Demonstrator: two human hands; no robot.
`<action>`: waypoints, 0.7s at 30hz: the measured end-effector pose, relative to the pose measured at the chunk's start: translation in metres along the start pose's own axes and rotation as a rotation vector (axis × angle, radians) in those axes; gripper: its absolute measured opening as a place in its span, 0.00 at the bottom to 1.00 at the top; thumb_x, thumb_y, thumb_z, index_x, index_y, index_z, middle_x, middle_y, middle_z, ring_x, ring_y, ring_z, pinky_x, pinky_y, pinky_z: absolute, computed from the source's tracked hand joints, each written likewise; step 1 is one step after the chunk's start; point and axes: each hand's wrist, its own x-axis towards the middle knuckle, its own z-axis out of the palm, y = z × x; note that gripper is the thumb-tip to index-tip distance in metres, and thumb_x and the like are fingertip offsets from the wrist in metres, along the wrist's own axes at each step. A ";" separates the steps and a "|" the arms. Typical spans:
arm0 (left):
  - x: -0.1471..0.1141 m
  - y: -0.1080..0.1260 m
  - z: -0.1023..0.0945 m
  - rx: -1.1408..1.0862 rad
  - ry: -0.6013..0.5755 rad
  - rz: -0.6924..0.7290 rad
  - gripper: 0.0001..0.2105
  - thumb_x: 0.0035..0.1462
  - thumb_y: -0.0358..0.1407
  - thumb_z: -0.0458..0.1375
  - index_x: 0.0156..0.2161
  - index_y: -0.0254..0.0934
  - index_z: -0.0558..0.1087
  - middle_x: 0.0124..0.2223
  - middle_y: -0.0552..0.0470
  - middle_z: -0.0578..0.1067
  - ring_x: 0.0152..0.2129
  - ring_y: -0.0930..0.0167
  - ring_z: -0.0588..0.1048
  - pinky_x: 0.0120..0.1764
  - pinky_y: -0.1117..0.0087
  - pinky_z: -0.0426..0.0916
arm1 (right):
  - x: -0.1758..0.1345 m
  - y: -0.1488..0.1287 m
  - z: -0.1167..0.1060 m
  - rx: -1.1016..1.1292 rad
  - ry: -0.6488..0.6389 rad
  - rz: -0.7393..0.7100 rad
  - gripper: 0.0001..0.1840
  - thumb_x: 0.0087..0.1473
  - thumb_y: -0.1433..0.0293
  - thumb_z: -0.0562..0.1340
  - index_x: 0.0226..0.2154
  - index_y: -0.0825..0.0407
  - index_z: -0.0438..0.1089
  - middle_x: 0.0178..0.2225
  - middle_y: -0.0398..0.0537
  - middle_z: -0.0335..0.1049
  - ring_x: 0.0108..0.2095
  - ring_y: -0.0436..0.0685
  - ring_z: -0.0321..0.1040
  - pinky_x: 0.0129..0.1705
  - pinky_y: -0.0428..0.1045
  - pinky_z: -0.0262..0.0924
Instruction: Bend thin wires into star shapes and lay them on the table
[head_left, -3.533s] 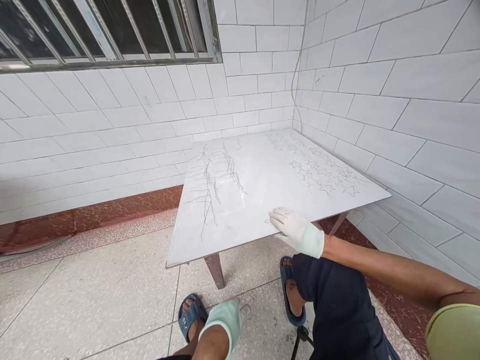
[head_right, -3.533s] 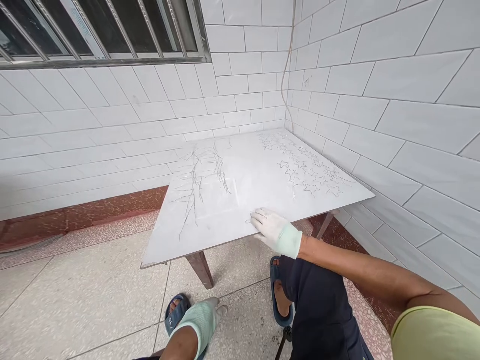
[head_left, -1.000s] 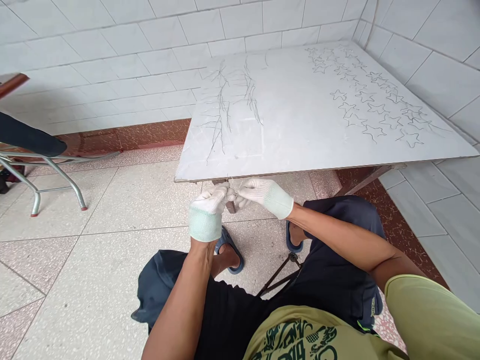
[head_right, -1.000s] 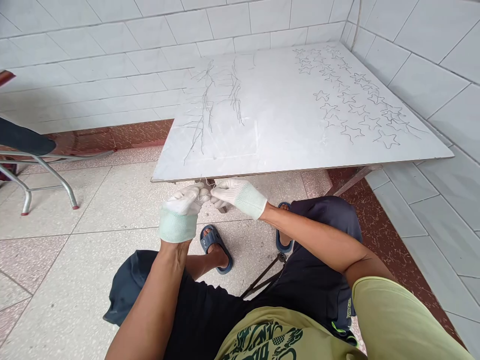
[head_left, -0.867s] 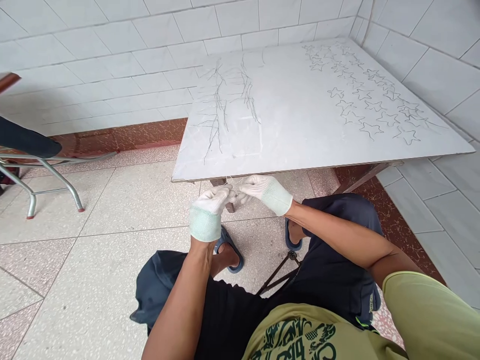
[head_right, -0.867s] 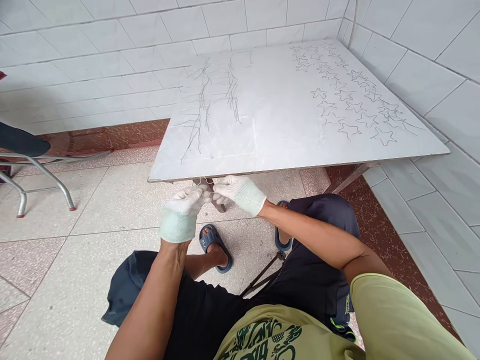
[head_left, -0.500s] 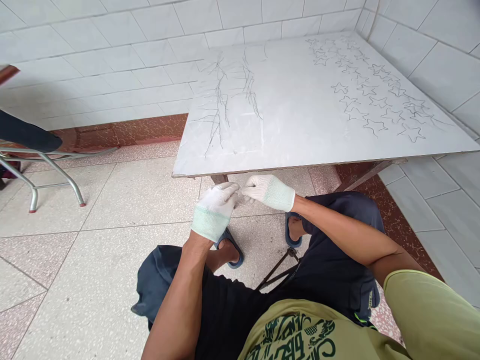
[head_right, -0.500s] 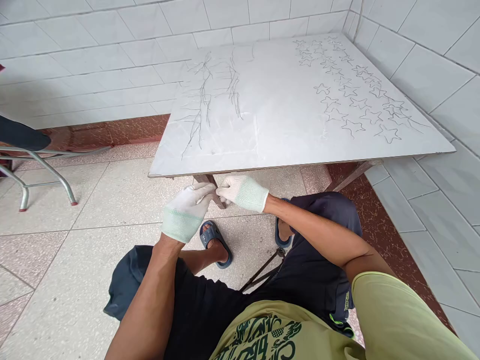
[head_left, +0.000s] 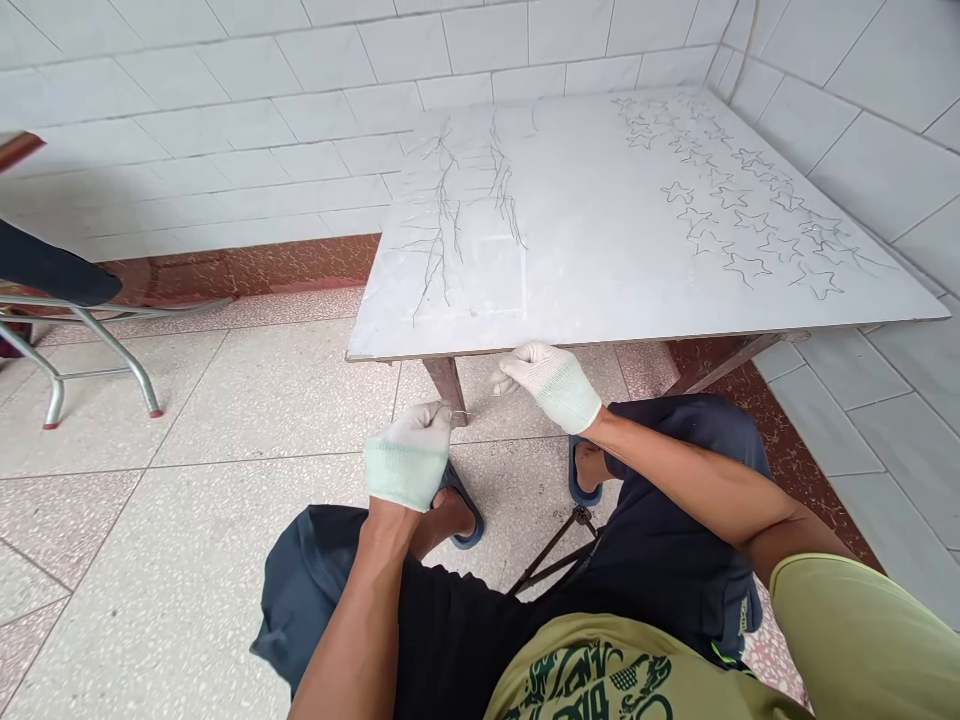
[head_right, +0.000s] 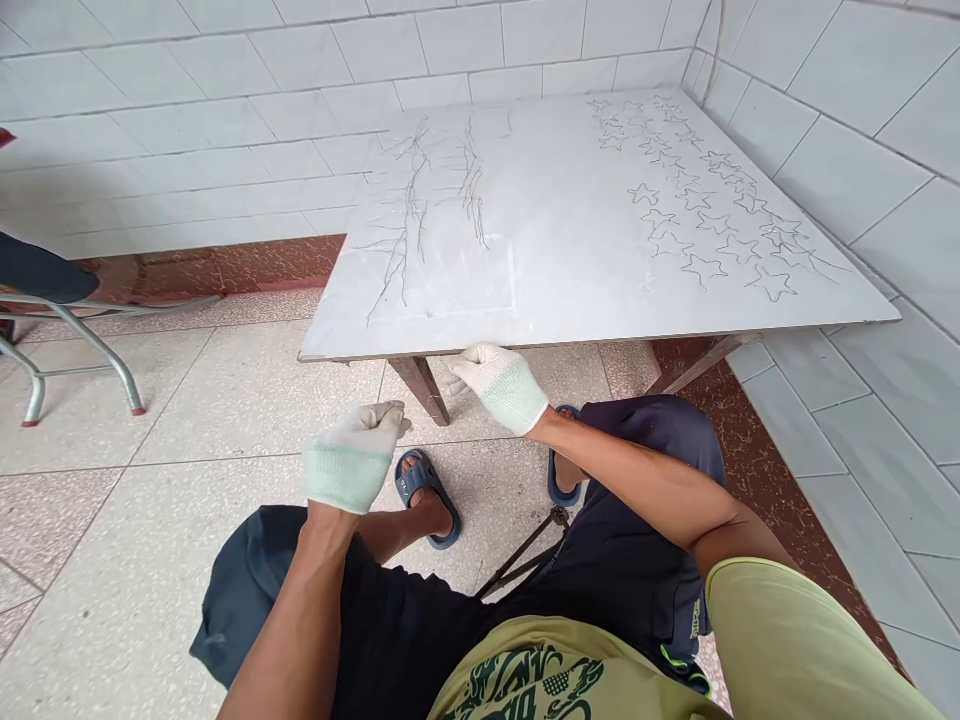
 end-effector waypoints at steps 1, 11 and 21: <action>-0.001 -0.001 0.001 -0.020 -0.024 -0.023 0.17 0.66 0.49 0.57 0.33 0.44 0.82 0.30 0.51 0.82 0.32 0.59 0.81 0.37 0.63 0.68 | 0.000 -0.003 0.000 -0.003 -0.017 0.013 0.11 0.63 0.69 0.69 0.29 0.52 0.73 0.32 0.51 0.83 0.31 0.56 0.82 0.40 0.51 0.76; 0.000 0.012 -0.010 0.272 0.198 0.586 0.23 0.63 0.35 0.65 0.63 0.38 0.77 0.66 0.40 0.77 0.63 0.53 0.75 0.65 0.53 0.69 | -0.015 -0.024 0.007 -0.313 -0.245 0.135 0.15 0.66 0.74 0.67 0.27 0.53 0.73 0.28 0.44 0.82 0.26 0.49 0.79 0.31 0.43 0.69; 0.009 0.008 0.002 0.410 -0.011 0.795 0.14 0.67 0.28 0.56 0.32 0.40 0.82 0.36 0.48 0.85 0.35 0.62 0.81 0.45 0.60 0.74 | -0.021 -0.016 0.015 -0.342 -0.360 0.207 0.12 0.70 0.72 0.62 0.32 0.52 0.73 0.29 0.43 0.81 0.25 0.51 0.77 0.30 0.45 0.68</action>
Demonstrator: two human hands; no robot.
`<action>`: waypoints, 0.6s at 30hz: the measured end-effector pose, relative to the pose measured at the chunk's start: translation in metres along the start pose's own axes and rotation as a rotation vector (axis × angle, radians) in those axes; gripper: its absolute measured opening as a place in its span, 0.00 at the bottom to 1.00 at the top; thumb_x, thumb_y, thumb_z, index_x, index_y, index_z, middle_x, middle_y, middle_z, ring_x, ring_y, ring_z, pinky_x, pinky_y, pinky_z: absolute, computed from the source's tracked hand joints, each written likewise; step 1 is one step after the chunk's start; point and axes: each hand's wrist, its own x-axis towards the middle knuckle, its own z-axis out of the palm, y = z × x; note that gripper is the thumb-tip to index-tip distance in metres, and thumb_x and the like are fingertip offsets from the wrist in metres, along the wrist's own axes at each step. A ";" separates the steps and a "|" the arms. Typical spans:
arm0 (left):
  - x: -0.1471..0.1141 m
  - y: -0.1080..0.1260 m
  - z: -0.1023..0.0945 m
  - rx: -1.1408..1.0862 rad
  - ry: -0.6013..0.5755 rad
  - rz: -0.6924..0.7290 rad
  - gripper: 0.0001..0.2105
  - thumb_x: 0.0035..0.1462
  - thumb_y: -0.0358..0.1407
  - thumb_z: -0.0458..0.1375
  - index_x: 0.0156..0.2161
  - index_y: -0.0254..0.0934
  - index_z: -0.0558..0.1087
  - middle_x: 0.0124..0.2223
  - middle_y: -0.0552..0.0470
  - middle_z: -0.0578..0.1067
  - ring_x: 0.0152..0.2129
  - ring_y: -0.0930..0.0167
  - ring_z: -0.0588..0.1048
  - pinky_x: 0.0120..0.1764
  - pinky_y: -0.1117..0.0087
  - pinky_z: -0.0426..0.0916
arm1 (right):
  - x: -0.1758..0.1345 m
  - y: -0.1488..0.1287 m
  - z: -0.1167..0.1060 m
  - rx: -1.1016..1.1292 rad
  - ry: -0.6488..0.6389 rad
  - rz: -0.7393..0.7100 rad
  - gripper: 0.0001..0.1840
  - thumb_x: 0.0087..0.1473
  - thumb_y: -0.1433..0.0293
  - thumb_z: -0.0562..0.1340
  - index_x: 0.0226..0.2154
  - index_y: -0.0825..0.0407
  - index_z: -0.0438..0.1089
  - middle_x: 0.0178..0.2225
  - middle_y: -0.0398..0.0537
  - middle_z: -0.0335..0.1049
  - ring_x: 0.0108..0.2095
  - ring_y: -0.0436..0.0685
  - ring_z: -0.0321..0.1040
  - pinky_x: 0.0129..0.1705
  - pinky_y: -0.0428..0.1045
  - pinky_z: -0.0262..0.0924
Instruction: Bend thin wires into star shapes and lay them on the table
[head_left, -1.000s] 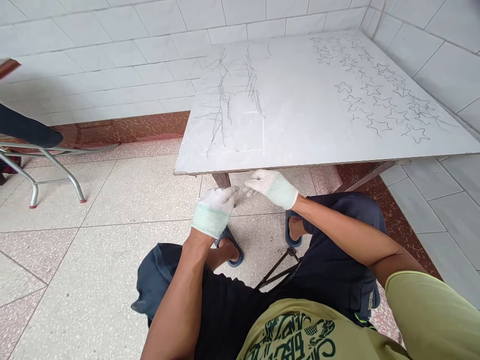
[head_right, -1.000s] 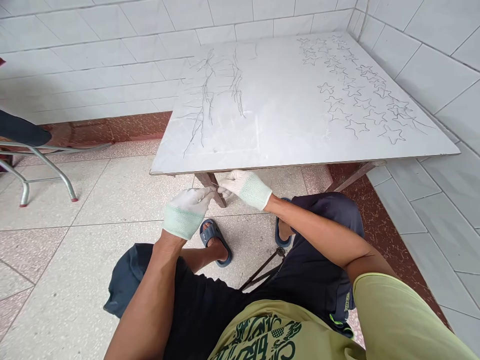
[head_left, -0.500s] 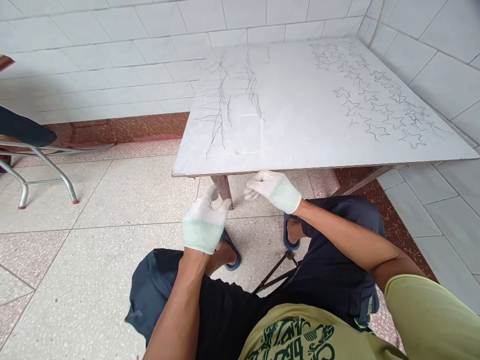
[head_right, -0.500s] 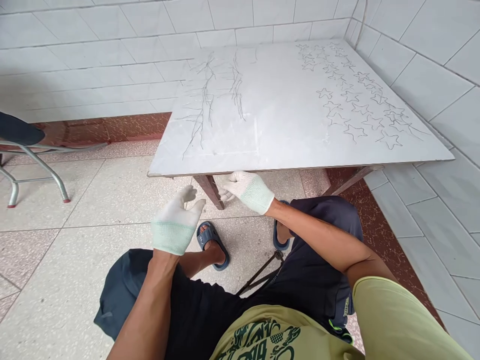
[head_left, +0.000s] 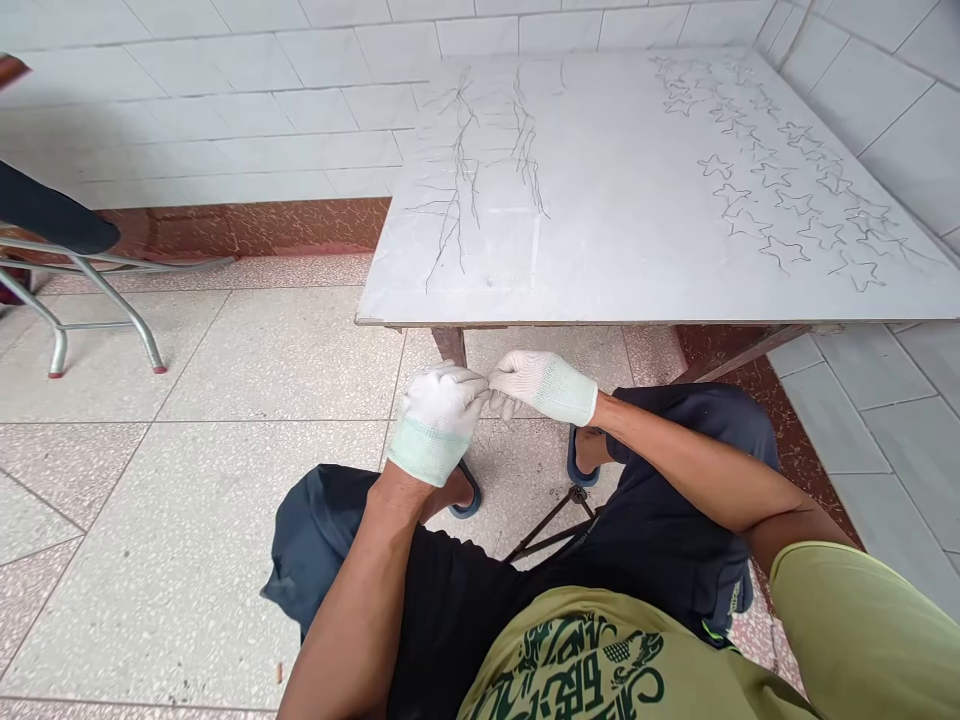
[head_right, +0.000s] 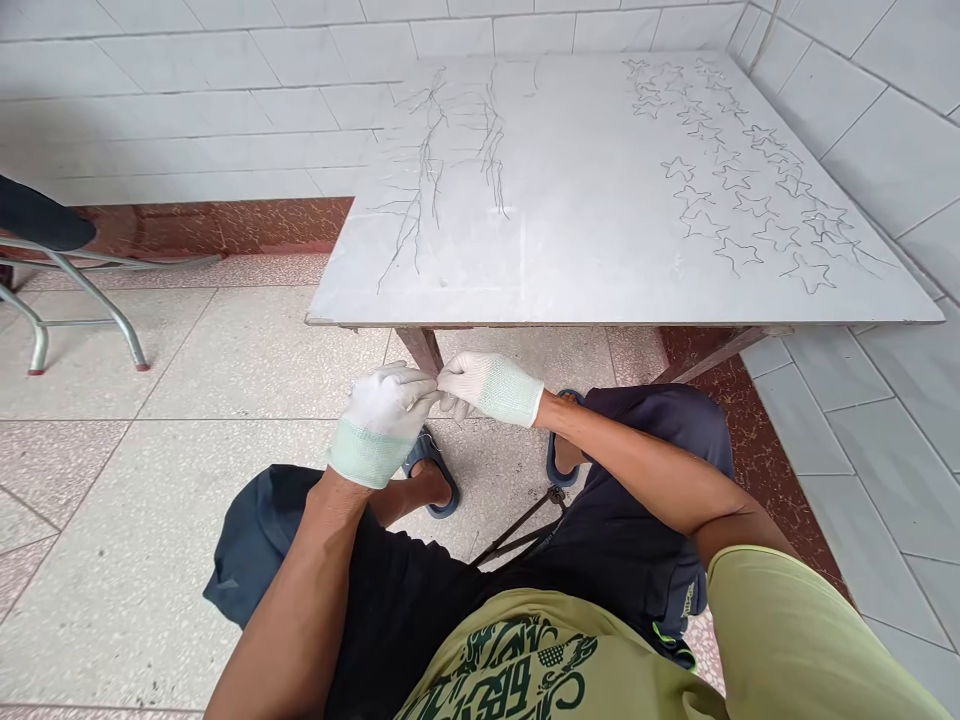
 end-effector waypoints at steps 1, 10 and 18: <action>0.000 0.001 -0.001 -0.005 -0.021 -0.029 0.15 0.67 0.28 0.56 0.30 0.40 0.81 0.34 0.48 0.84 0.34 0.62 0.80 0.43 0.61 0.74 | -0.002 -0.002 0.001 -0.036 0.006 0.001 0.12 0.70 0.73 0.62 0.32 0.53 0.73 0.29 0.42 0.81 0.26 0.51 0.77 0.32 0.45 0.68; -0.003 0.001 0.005 0.022 -0.019 -0.170 0.14 0.67 0.31 0.57 0.32 0.40 0.83 0.36 0.48 0.85 0.37 0.60 0.81 0.46 0.60 0.73 | -0.004 0.002 -0.006 -0.464 0.092 -0.172 0.11 0.66 0.71 0.64 0.30 0.53 0.77 0.32 0.41 0.81 0.33 0.50 0.74 0.36 0.44 0.60; -0.003 0.009 0.010 0.272 -0.151 -0.063 0.15 0.70 0.29 0.55 0.49 0.37 0.85 0.31 0.46 0.83 0.33 0.61 0.83 0.61 0.55 0.71 | -0.001 0.003 -0.009 -0.374 -0.022 -0.075 0.10 0.61 0.71 0.62 0.28 0.53 0.72 0.24 0.41 0.75 0.25 0.49 0.71 0.29 0.43 0.58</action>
